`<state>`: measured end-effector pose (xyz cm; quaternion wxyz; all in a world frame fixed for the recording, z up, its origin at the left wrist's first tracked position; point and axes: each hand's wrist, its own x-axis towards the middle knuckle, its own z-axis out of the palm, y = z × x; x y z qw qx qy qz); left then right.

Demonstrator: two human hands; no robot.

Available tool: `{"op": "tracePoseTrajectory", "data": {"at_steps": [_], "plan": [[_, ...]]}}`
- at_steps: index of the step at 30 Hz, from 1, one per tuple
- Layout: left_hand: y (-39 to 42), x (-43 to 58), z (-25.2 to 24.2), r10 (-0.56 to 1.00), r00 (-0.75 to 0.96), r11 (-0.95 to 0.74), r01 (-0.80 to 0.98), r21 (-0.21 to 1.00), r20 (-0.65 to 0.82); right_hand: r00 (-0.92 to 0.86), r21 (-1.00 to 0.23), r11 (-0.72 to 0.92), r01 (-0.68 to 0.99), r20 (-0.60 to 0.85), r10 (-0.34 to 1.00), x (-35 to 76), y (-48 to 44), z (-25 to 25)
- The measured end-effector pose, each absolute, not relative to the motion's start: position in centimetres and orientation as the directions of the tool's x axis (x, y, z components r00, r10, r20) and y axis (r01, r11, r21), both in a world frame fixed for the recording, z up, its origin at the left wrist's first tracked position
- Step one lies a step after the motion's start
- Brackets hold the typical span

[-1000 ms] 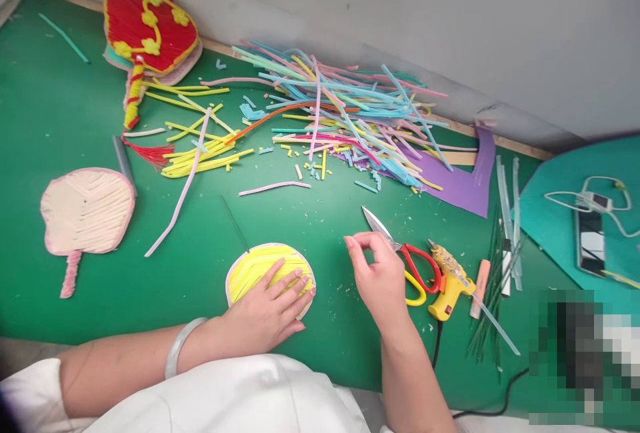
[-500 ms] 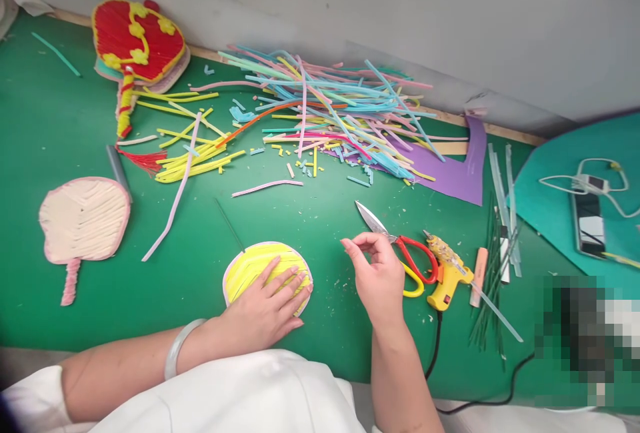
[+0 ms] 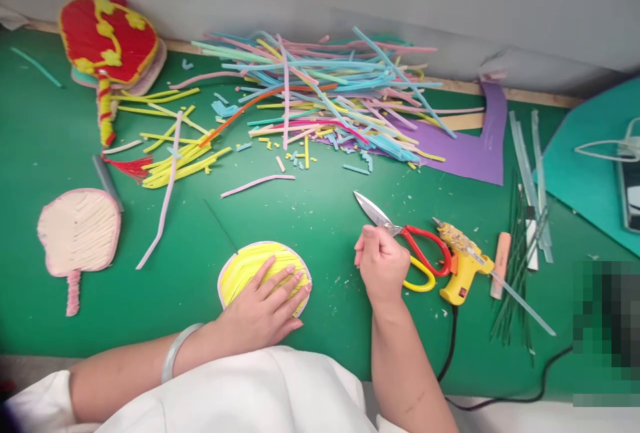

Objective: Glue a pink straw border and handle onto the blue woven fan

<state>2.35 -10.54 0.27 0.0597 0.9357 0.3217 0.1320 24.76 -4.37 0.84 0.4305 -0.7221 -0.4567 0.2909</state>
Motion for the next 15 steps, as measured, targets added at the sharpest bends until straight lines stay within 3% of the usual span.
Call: {"op": "tracePoseTrajectory", "data": {"at_steps": [9, 15], "plan": [[-10.3, 2.4, 0.5, 0.641, 0.735, -0.765, 0.587, 0.265, 0.223, 0.441, -0.876, -0.197, 0.440, 0.020, 0.897, 24.9, -4.2, 0.6], [-10.2, 1.8, 1.3, 0.707, 0.651, -0.692, 0.554, 0.463, 0.278, 0.423, -0.882, -0.167, 0.441, 0.041, 0.905, 24.9, -4.2, 0.7]]}}
